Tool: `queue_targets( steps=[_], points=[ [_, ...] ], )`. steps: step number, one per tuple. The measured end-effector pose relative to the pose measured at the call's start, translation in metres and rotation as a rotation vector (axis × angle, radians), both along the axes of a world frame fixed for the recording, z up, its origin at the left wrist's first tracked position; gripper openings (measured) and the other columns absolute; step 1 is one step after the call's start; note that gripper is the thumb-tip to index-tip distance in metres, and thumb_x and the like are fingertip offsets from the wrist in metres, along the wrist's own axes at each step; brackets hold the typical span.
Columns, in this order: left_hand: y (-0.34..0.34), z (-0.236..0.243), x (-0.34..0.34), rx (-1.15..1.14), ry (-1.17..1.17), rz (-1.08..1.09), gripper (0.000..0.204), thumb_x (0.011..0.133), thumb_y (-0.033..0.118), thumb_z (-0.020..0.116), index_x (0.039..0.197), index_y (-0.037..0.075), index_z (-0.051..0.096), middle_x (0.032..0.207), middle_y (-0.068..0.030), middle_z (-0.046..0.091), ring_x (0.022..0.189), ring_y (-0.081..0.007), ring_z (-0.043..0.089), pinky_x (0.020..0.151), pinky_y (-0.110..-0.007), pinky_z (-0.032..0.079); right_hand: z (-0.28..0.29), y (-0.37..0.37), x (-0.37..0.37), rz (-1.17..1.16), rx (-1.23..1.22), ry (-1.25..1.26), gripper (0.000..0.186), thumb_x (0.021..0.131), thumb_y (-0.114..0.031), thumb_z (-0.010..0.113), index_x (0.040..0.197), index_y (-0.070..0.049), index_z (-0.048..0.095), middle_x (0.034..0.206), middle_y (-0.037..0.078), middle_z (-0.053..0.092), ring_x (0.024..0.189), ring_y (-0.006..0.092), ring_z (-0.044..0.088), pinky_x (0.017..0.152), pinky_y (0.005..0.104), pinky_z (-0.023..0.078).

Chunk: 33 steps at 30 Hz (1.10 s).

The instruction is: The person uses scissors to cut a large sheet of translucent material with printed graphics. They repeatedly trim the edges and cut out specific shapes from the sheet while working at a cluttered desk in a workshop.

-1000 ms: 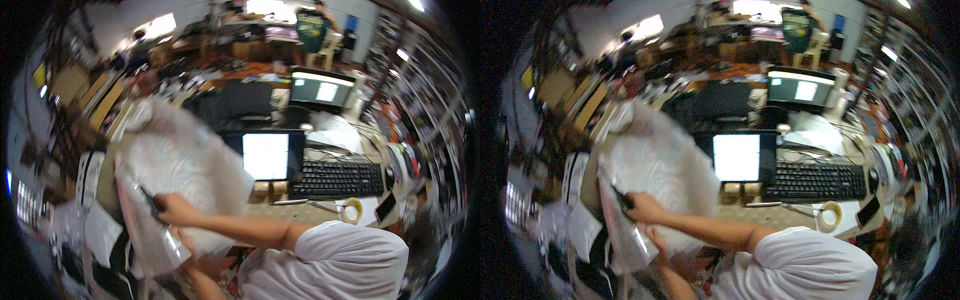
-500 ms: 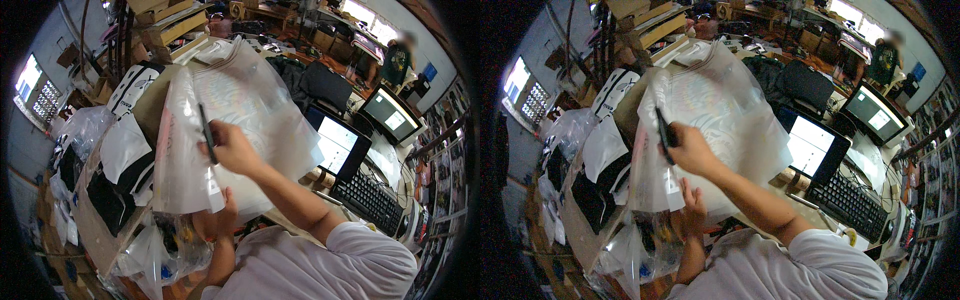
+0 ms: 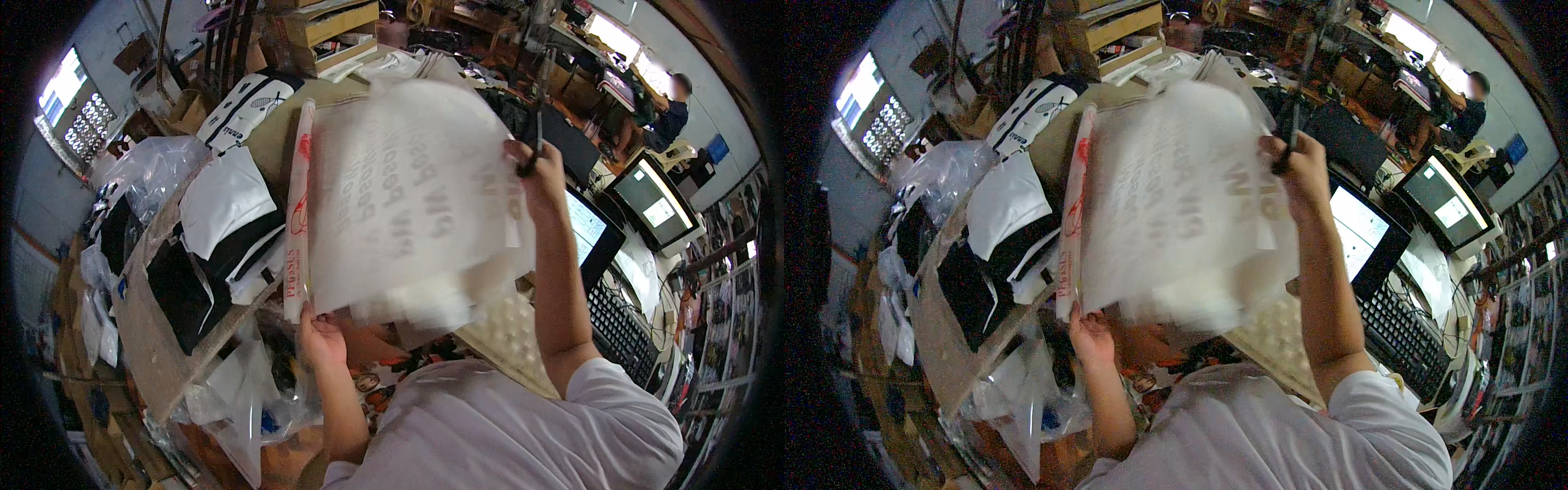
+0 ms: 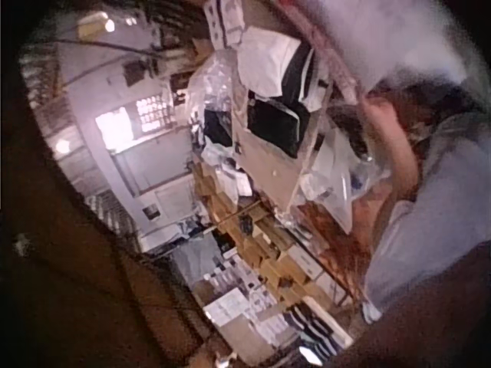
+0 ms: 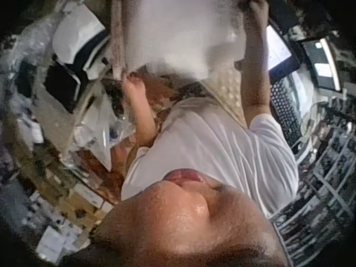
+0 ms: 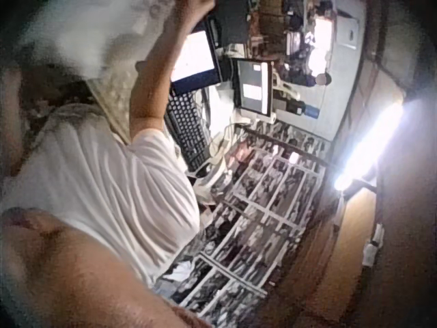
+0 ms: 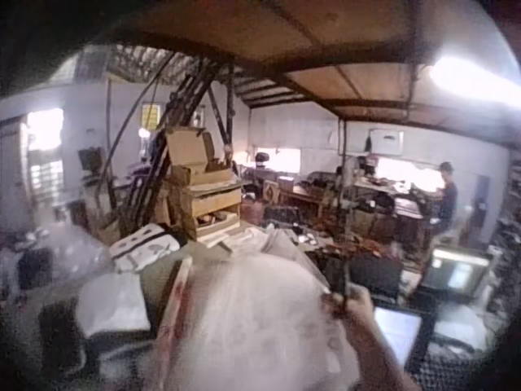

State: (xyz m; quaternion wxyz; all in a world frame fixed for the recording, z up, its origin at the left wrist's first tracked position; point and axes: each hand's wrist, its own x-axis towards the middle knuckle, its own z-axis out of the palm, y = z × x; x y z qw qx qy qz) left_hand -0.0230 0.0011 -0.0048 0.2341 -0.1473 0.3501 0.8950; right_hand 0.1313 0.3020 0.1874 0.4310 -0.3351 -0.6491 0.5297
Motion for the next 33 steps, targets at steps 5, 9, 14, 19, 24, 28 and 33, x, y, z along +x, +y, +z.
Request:
queue_targets(
  steps=[5, 9, 14, 19, 24, 28, 33],
  points=[
    [0.011, -0.002, 0.005, 0.159, -0.046, -0.096, 0.031, 0.084, 0.016, 0.056, 0.112, 0.008, 0.048, 0.105, -0.0033, 0.054, 0.092, -0.0147, 0.051, 0.075, -0.027, 0.042, -0.038, 0.040, 0.032, -0.079, 0.045, -0.091, 0.015, 0.075, -0.009, 0.065, 0.079, 0.002, 0.056, 0.066, 0.001, 0.054, 0.060, 0.0086, 0.046, 0.053, 0.0245, 0.037],
    [0.005, -0.021, 0.002, 0.006, 0.010, -0.153, 0.034, 0.083, 0.015, 0.057, 0.115, 0.009, 0.046, 0.107, -0.0024, 0.053, 0.094, -0.0156, 0.050, 0.073, -0.030, 0.043, -0.049, 0.012, 0.048, -0.252, 0.216, -0.184, 0.014, 0.078, -0.009, 0.062, 0.082, 0.003, 0.055, 0.070, 0.005, 0.059, 0.064, 0.0104, 0.052, 0.059, 0.0241, 0.042],
    [-0.020, -0.025, -0.001, -0.131, 0.164, -0.325, 0.040, 0.079, 0.015, 0.059, 0.115, 0.009, 0.045, 0.101, -0.0057, 0.054, 0.083, -0.0199, 0.053, 0.064, -0.031, 0.044, -0.046, -0.050, 0.082, -0.143, 0.020, 0.027, 0.008, 0.078, -0.004, 0.056, 0.084, 0.002, 0.055, 0.077, 0.007, 0.061, 0.071, 0.0114, 0.056, 0.065, 0.0248, 0.046],
    [-0.047, -0.062, 0.017, -0.113, 0.111, -0.453, 0.042, 0.078, 0.018, 0.058, 0.116, 0.010, 0.045, 0.099, -0.0078, 0.054, 0.079, -0.0221, 0.053, 0.065, -0.033, 0.045, -0.102, -0.111, 0.136, 0.443, -0.295, -0.100, 0.020, 0.080, -0.019, 0.061, 0.086, 0.000, 0.059, 0.075, 0.007, 0.061, 0.071, 0.0129, 0.058, 0.064, 0.0240, 0.045],
    [0.012, -0.072, 0.062, -0.165, 0.157, -0.543, 0.042, 0.078, 0.018, 0.058, 0.116, 0.010, 0.044, 0.100, -0.0079, 0.054, 0.079, -0.0222, 0.053, 0.066, -0.033, 0.045, -0.150, -0.135, 0.162, 0.625, -0.439, -0.266, 0.021, 0.077, -0.017, 0.065, 0.090, -0.001, 0.061, 0.074, 0.003, 0.062, 0.067, 0.0098, 0.056, 0.059, 0.0233, 0.044],
    [0.064, -0.076, 0.098, -0.219, 0.180, -0.628, 0.042, 0.078, 0.018, 0.058, 0.117, 0.010, 0.044, 0.100, -0.0080, 0.054, 0.080, -0.0222, 0.053, 0.066, -0.033, 0.045, -0.160, -0.127, 0.173, 0.750, -0.255, -0.302, 0.031, 0.079, -0.032, 0.058, 0.093, -0.005, 0.061, 0.069, 0.014, 0.058, 0.061, 0.0222, 0.055, 0.059, 0.0322, 0.043],
    [0.089, -0.076, 0.111, -0.288, 0.185, -0.643, 0.042, 0.078, 0.018, 0.058, 0.117, 0.010, 0.044, 0.100, -0.0080, 0.053, 0.080, -0.0223, 0.053, 0.067, -0.033, 0.045, -0.145, -0.119, 0.173, 0.770, -0.203, -0.326, 0.024, 0.080, -0.028, 0.062, 0.086, -0.005, 0.061, 0.061, 0.009, 0.056, 0.051, 0.0148, 0.051, 0.048, 0.0305, 0.039]
  ],
)
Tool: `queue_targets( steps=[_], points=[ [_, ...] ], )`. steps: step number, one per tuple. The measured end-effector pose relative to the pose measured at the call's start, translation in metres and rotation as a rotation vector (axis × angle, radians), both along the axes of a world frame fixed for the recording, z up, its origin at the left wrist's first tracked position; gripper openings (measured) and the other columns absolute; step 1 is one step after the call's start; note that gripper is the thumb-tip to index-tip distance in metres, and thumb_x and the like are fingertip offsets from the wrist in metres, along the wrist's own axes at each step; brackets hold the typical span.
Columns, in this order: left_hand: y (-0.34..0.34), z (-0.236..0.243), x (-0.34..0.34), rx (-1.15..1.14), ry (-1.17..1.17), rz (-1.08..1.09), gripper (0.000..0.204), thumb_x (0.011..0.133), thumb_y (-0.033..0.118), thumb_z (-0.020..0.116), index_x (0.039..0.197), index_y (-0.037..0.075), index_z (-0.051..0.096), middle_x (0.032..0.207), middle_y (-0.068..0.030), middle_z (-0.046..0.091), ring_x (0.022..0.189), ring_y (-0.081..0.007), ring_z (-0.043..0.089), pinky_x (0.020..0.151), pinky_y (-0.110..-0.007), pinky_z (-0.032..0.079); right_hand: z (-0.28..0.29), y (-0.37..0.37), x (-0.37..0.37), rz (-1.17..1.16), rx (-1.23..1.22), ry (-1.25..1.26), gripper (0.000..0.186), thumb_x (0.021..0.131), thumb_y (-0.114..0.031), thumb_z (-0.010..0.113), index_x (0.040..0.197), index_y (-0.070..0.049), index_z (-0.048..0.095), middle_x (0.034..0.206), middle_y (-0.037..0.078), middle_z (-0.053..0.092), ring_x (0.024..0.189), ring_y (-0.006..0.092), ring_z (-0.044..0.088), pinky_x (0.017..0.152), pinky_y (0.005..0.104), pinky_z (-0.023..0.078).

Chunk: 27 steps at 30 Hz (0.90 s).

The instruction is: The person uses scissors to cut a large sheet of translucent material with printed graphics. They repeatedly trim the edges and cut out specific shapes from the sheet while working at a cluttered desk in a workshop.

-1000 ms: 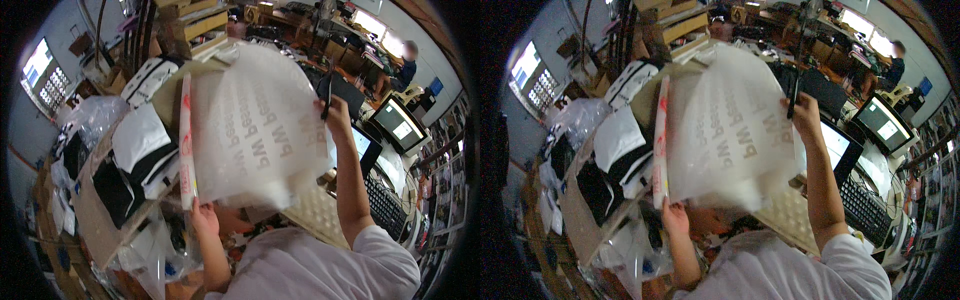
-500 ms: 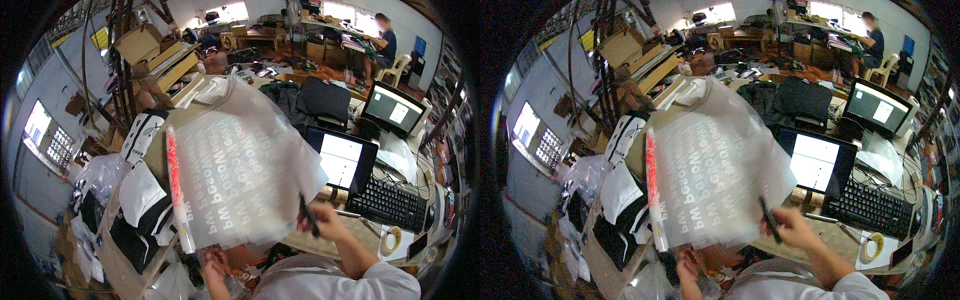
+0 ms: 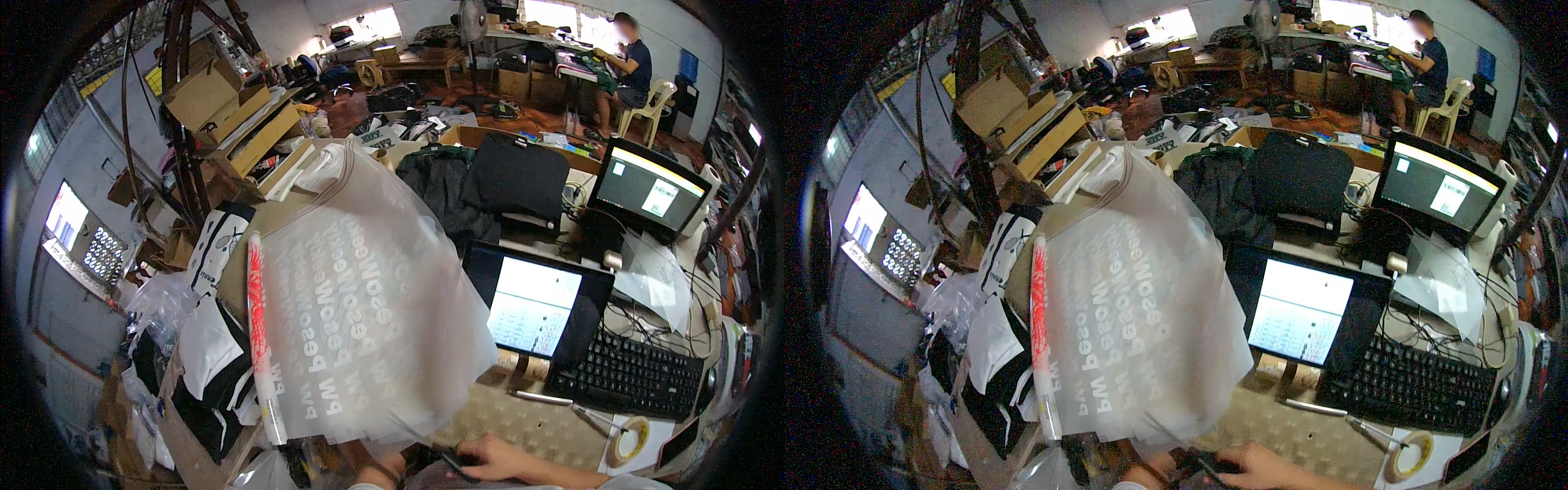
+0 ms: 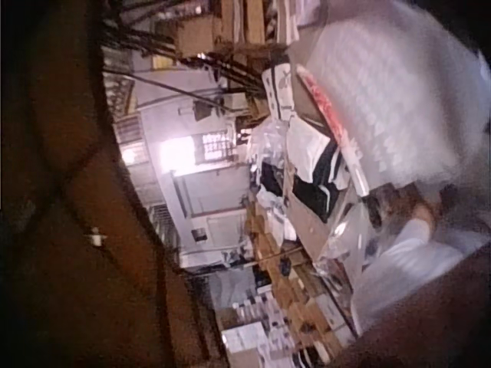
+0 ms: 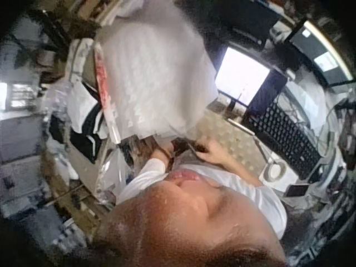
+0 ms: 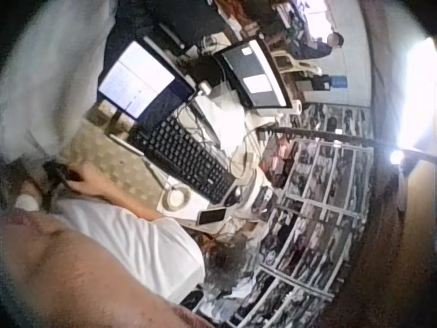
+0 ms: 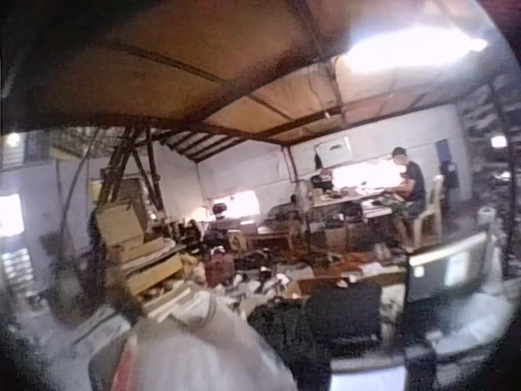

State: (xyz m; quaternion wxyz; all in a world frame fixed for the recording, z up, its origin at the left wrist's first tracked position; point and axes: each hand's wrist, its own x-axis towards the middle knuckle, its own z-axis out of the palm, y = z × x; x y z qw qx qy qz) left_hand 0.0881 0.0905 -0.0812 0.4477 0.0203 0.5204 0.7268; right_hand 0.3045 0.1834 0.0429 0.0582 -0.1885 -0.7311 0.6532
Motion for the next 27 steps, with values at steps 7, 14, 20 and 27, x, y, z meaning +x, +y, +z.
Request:
queue_targets(
  steps=[7, 14, 20, 27],
  points=[
    [-0.001, -0.004, -0.009, -0.106, 0.014, 0.050, 0.043, 0.078, 0.018, 0.058, 0.117, 0.010, 0.043, 0.101, -0.0081, 0.053, 0.081, -0.0223, 0.052, 0.067, -0.033, 0.045, 0.009, 0.008, 0.002, -0.133, -0.132, 0.048, 0.024, 0.076, -0.023, 0.059, 0.085, -0.001, 0.056, 0.066, 0.016, 0.054, 0.058, 0.0256, 0.052, 0.055, 0.0352, 0.041],
    [-0.001, -0.009, -0.014, -0.146, 0.036, 0.056, 0.043, 0.078, 0.019, 0.058, 0.117, 0.010, 0.043, 0.101, -0.0083, 0.053, 0.082, -0.0224, 0.052, 0.068, -0.033, 0.044, 0.017, 0.022, 0.000, -0.148, -0.266, -0.006, 0.024, 0.077, -0.023, 0.060, 0.085, -0.002, 0.055, 0.064, 0.012, 0.053, 0.058, 0.0159, 0.047, 0.054, 0.0313, 0.039],
    [-0.001, -0.008, -0.018, -0.164, 0.046, 0.057, 0.043, 0.078, 0.019, 0.058, 0.118, 0.010, 0.043, 0.102, -0.0084, 0.053, 0.082, -0.0224, 0.052, 0.069, -0.034, 0.044, 0.016, 0.026, -0.001, -0.160, -0.317, -0.001, 0.024, 0.077, -0.024, 0.060, 0.085, -0.002, 0.054, 0.065, 0.010, 0.052, 0.061, 0.0139, 0.046, 0.055, 0.0300, 0.038],
    [-0.008, -0.006, -0.020, -0.167, 0.061, 0.059, 0.044, 0.078, 0.019, 0.058, 0.118, 0.010, 0.042, 0.102, -0.0085, 0.052, 0.083, -0.0225, 0.052, 0.069, -0.034, 0.044, 0.015, 0.025, -0.001, -0.166, -0.314, -0.014, 0.026, 0.077, -0.026, 0.060, 0.082, -0.001, 0.053, 0.064, 0.009, 0.050, 0.061, 0.0141, 0.045, 0.055, 0.0297, 0.037]
  ],
)
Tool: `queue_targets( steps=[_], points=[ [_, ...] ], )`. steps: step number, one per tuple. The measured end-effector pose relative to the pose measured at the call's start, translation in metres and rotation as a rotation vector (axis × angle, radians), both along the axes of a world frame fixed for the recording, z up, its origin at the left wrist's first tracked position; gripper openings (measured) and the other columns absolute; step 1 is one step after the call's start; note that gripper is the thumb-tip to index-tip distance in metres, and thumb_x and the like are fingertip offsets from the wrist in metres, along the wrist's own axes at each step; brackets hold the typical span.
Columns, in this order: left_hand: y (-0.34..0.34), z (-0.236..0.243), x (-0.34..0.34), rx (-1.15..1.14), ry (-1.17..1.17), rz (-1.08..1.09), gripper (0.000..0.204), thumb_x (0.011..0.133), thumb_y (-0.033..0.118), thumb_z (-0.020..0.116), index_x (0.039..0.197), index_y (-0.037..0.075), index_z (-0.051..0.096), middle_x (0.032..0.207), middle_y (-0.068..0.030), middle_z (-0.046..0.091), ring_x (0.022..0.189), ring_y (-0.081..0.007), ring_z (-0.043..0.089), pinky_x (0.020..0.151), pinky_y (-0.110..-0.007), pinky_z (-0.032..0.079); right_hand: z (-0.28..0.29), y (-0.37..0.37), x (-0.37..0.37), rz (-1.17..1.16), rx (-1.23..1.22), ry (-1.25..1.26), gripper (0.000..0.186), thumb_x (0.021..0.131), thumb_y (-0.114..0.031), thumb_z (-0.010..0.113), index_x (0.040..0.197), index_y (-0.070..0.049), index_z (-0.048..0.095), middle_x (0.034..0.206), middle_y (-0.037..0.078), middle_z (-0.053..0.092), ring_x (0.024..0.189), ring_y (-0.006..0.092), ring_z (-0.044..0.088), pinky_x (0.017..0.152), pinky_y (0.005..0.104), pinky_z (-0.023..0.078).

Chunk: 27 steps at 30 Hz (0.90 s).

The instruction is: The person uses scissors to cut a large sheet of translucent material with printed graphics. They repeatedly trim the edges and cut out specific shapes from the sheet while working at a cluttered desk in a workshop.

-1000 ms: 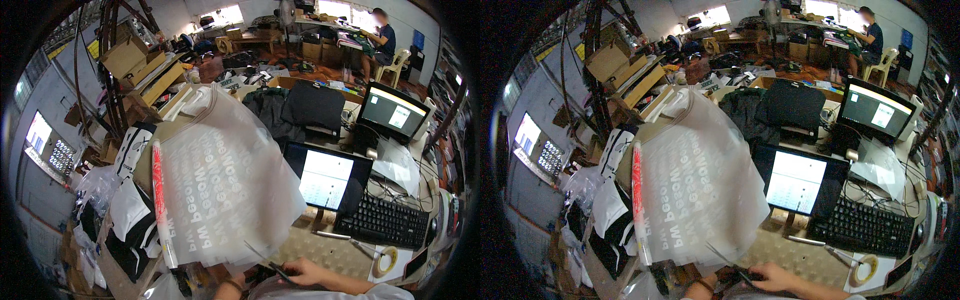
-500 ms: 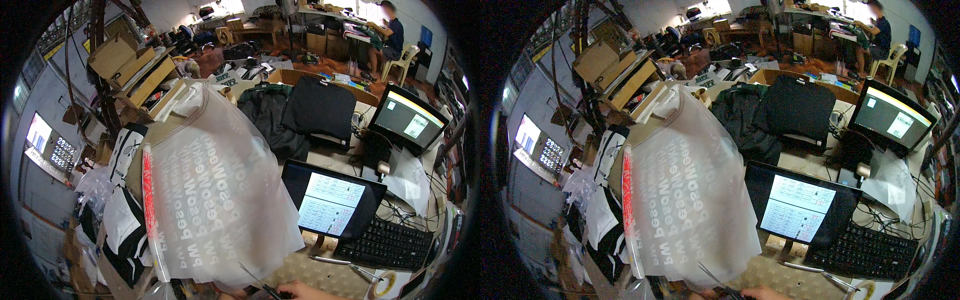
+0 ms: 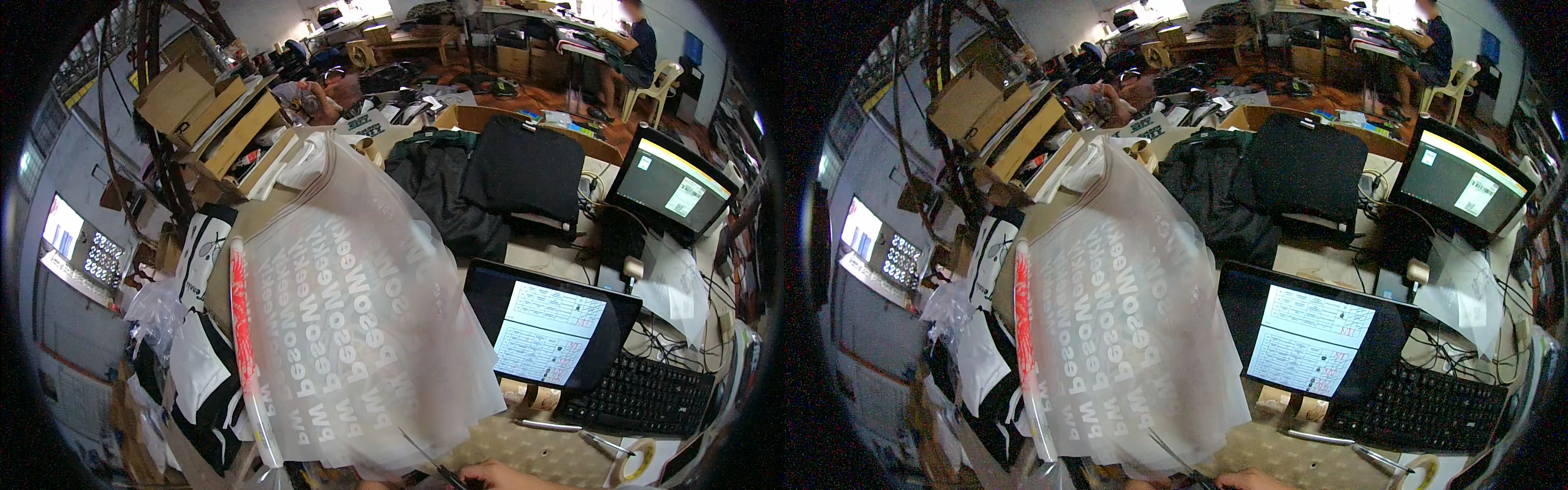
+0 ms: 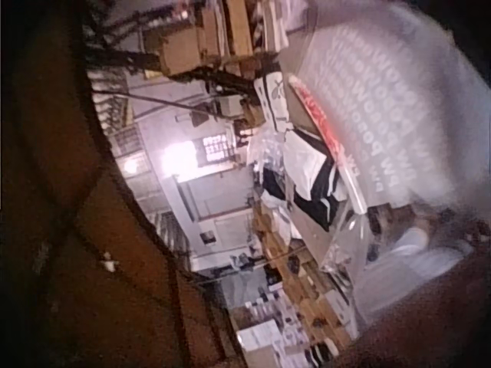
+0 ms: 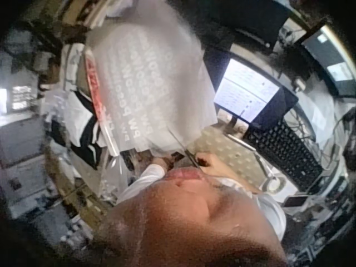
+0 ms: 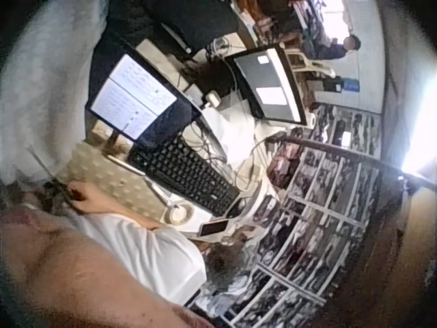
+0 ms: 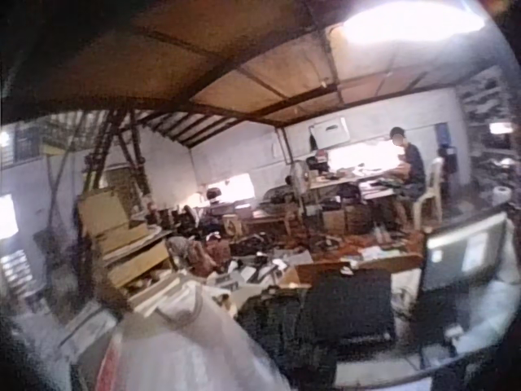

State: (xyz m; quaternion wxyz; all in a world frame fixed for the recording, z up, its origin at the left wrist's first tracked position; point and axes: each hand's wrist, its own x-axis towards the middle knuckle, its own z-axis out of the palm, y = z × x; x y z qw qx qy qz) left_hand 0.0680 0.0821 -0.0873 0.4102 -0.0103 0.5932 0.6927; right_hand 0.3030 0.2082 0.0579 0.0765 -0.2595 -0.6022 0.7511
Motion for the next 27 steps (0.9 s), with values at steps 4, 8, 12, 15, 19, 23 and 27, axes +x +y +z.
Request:
queue_targets(
  steps=[4, 8, 12, 15, 19, 23, 27],
  points=[
    [0.002, -0.002, 0.000, 0.001, 0.001, -0.009, 0.044, 0.078, 0.019, 0.058, 0.118, 0.010, 0.042, 0.103, -0.0085, 0.052, 0.084, -0.0225, 0.051, 0.070, -0.034, 0.044, 0.006, 0.002, -0.001, -0.010, -0.020, 0.025, 0.027, 0.077, -0.027, 0.059, 0.081, -0.001, 0.053, 0.065, 0.011, 0.051, 0.061, 0.0152, 0.046, 0.055, 0.0309, 0.038],
    [0.007, -0.001, -0.002, -0.002, 0.004, -0.022, 0.044, 0.078, 0.019, 0.058, 0.118, 0.010, 0.042, 0.103, -0.0086, 0.052, 0.084, -0.0225, 0.051, 0.070, -0.034, 0.044, 0.002, 0.000, 0.001, -0.021, 0.041, 0.041, 0.027, 0.077, -0.026, 0.058, 0.082, 0.000, 0.053, 0.066, 0.015, 0.052, 0.061, 0.0197, 0.048, 0.056, 0.0333, 0.038],
    [0.012, 0.000, -0.006, -0.008, 0.001, -0.015, 0.045, 0.078, 0.019, 0.058, 0.118, 0.010, 0.042, 0.103, -0.0087, 0.052, 0.084, -0.0226, 0.051, 0.070, -0.034, 0.044, 0.004, 0.003, 0.001, -0.001, 0.043, 0.041, 0.026, 0.077, -0.025, 0.058, 0.082, 0.000, 0.053, 0.067, 0.017, 0.052, 0.060, 0.0228, 0.049, 0.056, 0.0344, 0.039],
    [0.017, -0.001, -0.008, -0.012, 0.005, -0.023, 0.045, 0.078, 0.019, 0.058, 0.119, 0.010, 0.042, 0.103, -0.0087, 0.052, 0.085, -0.0226, 0.051, 0.071, -0.034, 0.044, 0.003, 0.004, 0.002, -0.001, 0.040, 0.012, 0.025, 0.077, -0.023, 0.058, 0.083, 0.000, 0.053, 0.067, 0.017, 0.051, 0.060, 0.0222, 0.048, 0.056, 0.0338, 0.038],
    [0.023, -0.001, -0.010, -0.011, 0.004, -0.030, 0.045, 0.078, 0.019, 0.058, 0.119, 0.010, 0.041, 0.104, -0.0088, 0.052, 0.085, -0.0226, 0.051, 0.071, -0.034, 0.044, -0.002, -0.001, 0.003, -0.025, 0.046, 0.018, 0.023, 0.077, -0.020, 0.059, 0.084, 0.000, 0.053, 0.066, 0.015, 0.052, 0.059, 0.0200, 0.047, 0.055, 0.0328, 0.038],
    [0.025, -0.002, -0.012, -0.014, 0.005, -0.037, 0.045, 0.078, 0.019, 0.058, 0.119, 0.010, 0.041, 0.104, -0.0088, 0.051, 0.086, -0.0226, 0.051, 0.071, -0.035, 0.044, -0.003, -0.003, 0.003, -0.030, 0.033, 0.003, 0.022, 0.077, -0.020, 0.059, 0.084, 0.000, 0.053, 0.065, 0.012, 0.051, 0.059, 0.0161, 0.045, 0.054, 0.0314, 0.038],
    [0.026, -0.002, -0.013, -0.014, 0.003, -0.042, 0.045, 0.078, 0.019, 0.058, 0.119, 0.010, 0.041, 0.104, -0.0089, 0.051, 0.086, -0.0227, 0.051, 0.072, -0.035, 0.043, -0.007, -0.006, 0.002, -0.049, 0.027, 0.013, 0.022, 0.077, -0.021, 0.060, 0.083, -0.001, 0.053, 0.063, 0.010, 0.050, 0.059, 0.0137, 0.044, 0.054, 0.0302, 0.037]
  ],
)
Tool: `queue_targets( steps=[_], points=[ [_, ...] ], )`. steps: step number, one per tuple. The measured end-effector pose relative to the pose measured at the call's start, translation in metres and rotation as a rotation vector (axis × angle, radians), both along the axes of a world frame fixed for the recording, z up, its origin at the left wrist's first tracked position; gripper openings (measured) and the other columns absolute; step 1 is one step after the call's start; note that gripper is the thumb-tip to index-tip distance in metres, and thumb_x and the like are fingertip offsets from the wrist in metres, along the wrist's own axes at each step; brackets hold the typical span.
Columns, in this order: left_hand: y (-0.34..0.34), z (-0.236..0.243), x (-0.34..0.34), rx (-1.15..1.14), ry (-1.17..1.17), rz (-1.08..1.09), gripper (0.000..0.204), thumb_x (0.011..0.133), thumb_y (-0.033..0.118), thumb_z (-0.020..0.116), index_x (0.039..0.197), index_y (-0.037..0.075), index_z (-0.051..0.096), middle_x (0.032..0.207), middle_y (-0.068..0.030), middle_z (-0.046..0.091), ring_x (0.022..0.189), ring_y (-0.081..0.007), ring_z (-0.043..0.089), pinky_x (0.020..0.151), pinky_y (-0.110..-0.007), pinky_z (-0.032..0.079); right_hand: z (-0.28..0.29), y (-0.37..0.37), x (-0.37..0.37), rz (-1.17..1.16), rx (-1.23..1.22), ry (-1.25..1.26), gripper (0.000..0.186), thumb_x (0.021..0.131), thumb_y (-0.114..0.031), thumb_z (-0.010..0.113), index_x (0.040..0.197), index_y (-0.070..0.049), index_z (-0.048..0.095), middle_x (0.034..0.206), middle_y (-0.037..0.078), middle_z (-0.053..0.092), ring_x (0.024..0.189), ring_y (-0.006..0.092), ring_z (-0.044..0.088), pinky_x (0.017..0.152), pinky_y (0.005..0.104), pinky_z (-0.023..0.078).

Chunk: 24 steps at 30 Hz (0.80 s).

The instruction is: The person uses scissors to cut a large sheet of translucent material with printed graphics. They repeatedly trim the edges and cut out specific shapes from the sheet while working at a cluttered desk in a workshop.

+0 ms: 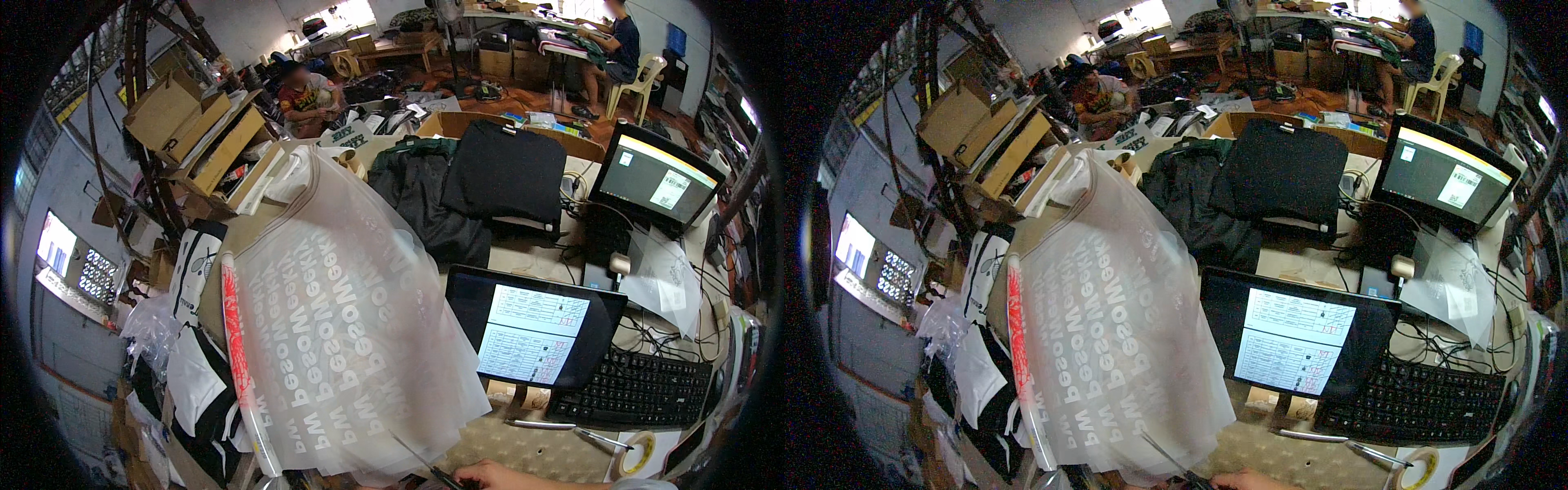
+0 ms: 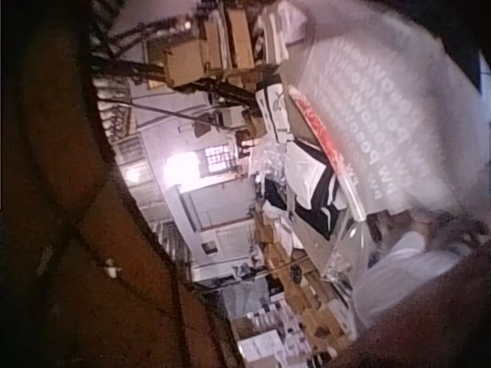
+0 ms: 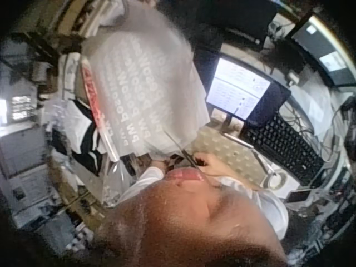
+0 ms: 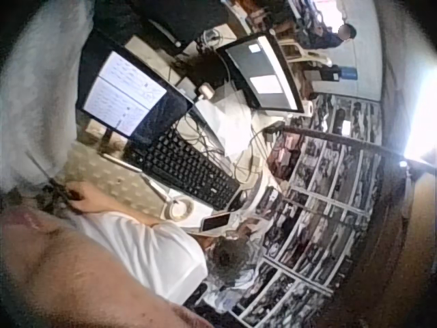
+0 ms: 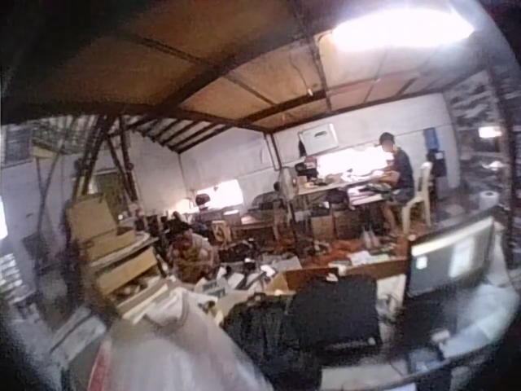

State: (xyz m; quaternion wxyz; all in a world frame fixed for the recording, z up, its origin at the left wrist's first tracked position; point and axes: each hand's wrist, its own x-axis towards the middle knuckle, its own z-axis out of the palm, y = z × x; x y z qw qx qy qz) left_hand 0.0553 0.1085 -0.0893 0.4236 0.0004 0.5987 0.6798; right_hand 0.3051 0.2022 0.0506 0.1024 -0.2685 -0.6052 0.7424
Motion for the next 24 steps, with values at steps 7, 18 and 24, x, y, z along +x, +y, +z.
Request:
queue_targets(
  steps=[7, 18, 24],
  points=[
    [0.0009, 0.0002, -0.0012, 0.000, 0.004, 0.000, 0.046, 0.078, 0.019, 0.058, 0.119, 0.010, 0.040, 0.105, -0.0090, 0.051, 0.087, -0.0227, 0.050, 0.072, -0.035, 0.043, 0.0083, 0.0036, -0.0010, 0.019, -0.018, 0.008, 0.022, 0.077, -0.021, 0.060, 0.081, 0.000, 0.053, 0.062, 0.011, 0.050, 0.057, 0.0152, 0.044, 0.053, 0.0314, 0.037],
    [-0.0025, 0.0014, -0.0024, 0.005, 0.006, 0.008, 0.046, 0.078, 0.019, 0.058, 0.120, 0.011, 0.040, 0.106, -0.0092, 0.050, 0.088, -0.0228, 0.050, 0.073, -0.035, 0.043, 0.0098, 0.0030, -0.0034, 0.007, -0.026, 0.028, 0.021, 0.078, -0.021, 0.059, 0.078, -0.001, 0.052, 0.059, 0.010, 0.049, 0.055, 0.0150, 0.042, 0.052, 0.0313, 0.036],
    [-0.0048, 0.0001, -0.0021, 0.007, 0.013, 0.013, 0.047, 0.078, 0.019, 0.058, 0.120, 0.011, 0.040, 0.106, -0.0093, 0.050, 0.088, -0.0229, 0.050, 0.074, -0.035, 0.043, 0.0077, 0.0019, -0.0022, 0.012, -0.007, 0.009, 0.019, 0.078, -0.019, 0.058, 0.076, -0.002, 0.051, 0.058, 0.009, 0.047, 0.055, 0.0138, 0.041, 0.051, 0.0308, 0.035]
  ],
)
